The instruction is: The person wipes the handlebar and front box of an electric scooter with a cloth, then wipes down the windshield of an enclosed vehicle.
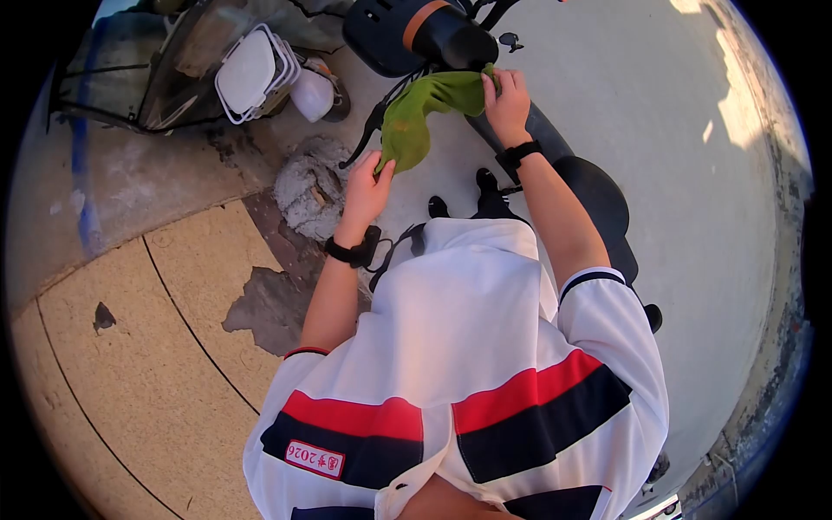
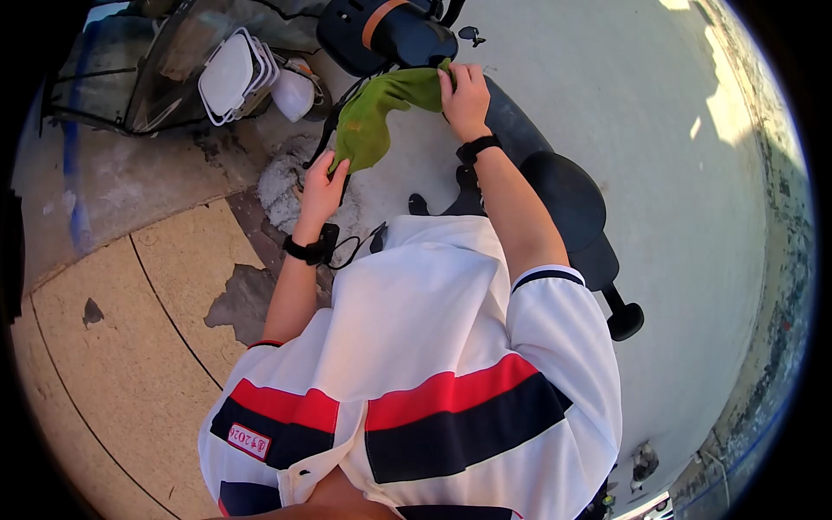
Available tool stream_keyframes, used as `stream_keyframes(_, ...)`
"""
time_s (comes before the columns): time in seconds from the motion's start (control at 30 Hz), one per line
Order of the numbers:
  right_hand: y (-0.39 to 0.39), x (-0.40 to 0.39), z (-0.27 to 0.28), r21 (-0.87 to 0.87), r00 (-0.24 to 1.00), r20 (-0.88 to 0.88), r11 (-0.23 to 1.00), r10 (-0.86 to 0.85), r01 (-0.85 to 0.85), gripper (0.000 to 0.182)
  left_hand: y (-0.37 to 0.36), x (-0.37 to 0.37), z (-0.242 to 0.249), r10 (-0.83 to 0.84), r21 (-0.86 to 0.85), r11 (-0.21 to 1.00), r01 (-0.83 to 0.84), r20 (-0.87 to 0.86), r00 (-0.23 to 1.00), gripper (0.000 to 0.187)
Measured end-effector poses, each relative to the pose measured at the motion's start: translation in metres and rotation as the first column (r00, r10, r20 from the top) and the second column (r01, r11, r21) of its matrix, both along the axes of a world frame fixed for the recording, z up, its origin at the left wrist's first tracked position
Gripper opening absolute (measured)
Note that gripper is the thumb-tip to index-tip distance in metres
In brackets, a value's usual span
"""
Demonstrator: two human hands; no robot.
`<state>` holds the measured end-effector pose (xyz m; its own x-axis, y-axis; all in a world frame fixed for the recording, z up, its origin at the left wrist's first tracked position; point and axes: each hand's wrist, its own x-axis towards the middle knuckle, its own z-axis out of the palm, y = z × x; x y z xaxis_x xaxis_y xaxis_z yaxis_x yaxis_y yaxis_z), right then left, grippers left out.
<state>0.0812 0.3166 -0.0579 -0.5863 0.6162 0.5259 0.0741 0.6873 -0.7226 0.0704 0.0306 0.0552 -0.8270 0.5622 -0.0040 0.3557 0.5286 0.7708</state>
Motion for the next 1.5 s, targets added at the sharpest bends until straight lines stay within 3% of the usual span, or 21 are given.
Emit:
stream_keyframes(0.1, 0.008, -0.007, 0.003, -0.2, 0.995, 0.085, 0.978, -0.05, 0.066, 0.017, -0.002, -0.002, -0.004, -0.01, 0.0, 1.0, 0.01, -0.014, 1.0, 0.016)
stream_keyframes(0.23, 0.014, -0.034, 0.015, -0.295, 0.99, -0.108, 0.954, -0.091, 0.056, 0.019, -0.001, -0.001, 0.0, 0.0, 0.009, 1.0, 0.001, -0.004, 1.0, 0.015)
stream_keyframes(0.33, 0.019, -0.063, 0.019, -0.259, 0.98, -0.169, 0.964, -0.109, 0.062, 0.02, 0.0, 0.0, 0.002, 0.005, 0.01, 1.0, -0.005, -0.01, 1.0, 0.014)
stream_keyframes(0.47, 0.015, -0.083, 0.03, -0.242, 0.994, -0.03, 0.965, -0.106, 0.096, 0.02, -0.002, 0.001, 0.002, 0.008, -0.017, 1.0, -0.009, -0.018, 1.0, 0.014)
stream_keyframes(0.6, -0.002, -0.084, 0.03, -0.141, 0.997, -0.069, 0.988, 0.045, -0.055, 0.019, 0.0, 0.003, 0.001, 0.01, 0.029, 1.0, -0.009, -0.026, 1.0, 0.014)
stream_keyframes(0.87, -0.03, -0.05, 0.027, -0.134, 0.911, 0.04, 0.905, 0.411, -0.403, 0.016, 0.002, 0.003, 0.006, 0.012, 0.009, 1.0, -0.012, 0.019, 1.0, 0.014)
stream_keyframes(1.0, -0.029, -0.023, 0.016, -0.247, 0.933, 0.103, 0.918, 0.345, -0.312, 0.017, 0.0, 0.001, 0.001, -0.005, 0.001, 1.0, 0.005, 0.0, 1.0, 0.014)
stream_keyframes(1.1, -0.027, -0.008, 0.006, -0.318, 0.983, 0.07, 0.938, 0.171, -0.14, 0.017, -0.001, 0.001, -0.003, 0.005, 0.01, 1.0, -0.005, -0.003, 1.0, 0.014)
stream_keyframes(1.23, -0.02, -0.012, 0.005, -0.404, 0.996, -0.085, 0.913, 0.031, -0.063, 0.019, -0.001, 0.0, 0.0, 0.01, -0.012, 1.0, -0.009, 0.033, 0.999, 0.014)
stream_keyframes(1.37, -0.003, -0.035, 0.024, -0.211, 0.985, -0.17, 0.977, 0.002, -0.039, 0.019, -0.002, 0.002, 0.01, -0.01, -0.08, 0.997, 0.011, 0.012, 1.0, 0.014)
stream_keyframes(1.5, 0.012, -0.074, 0.04, 0.182, 0.96, -0.218, 0.974, 0.177, -0.138, 0.029, -0.006, 0.005, 0.012, -0.029, -0.098, 0.995, 0.025, -0.031, 0.999, 0.014)
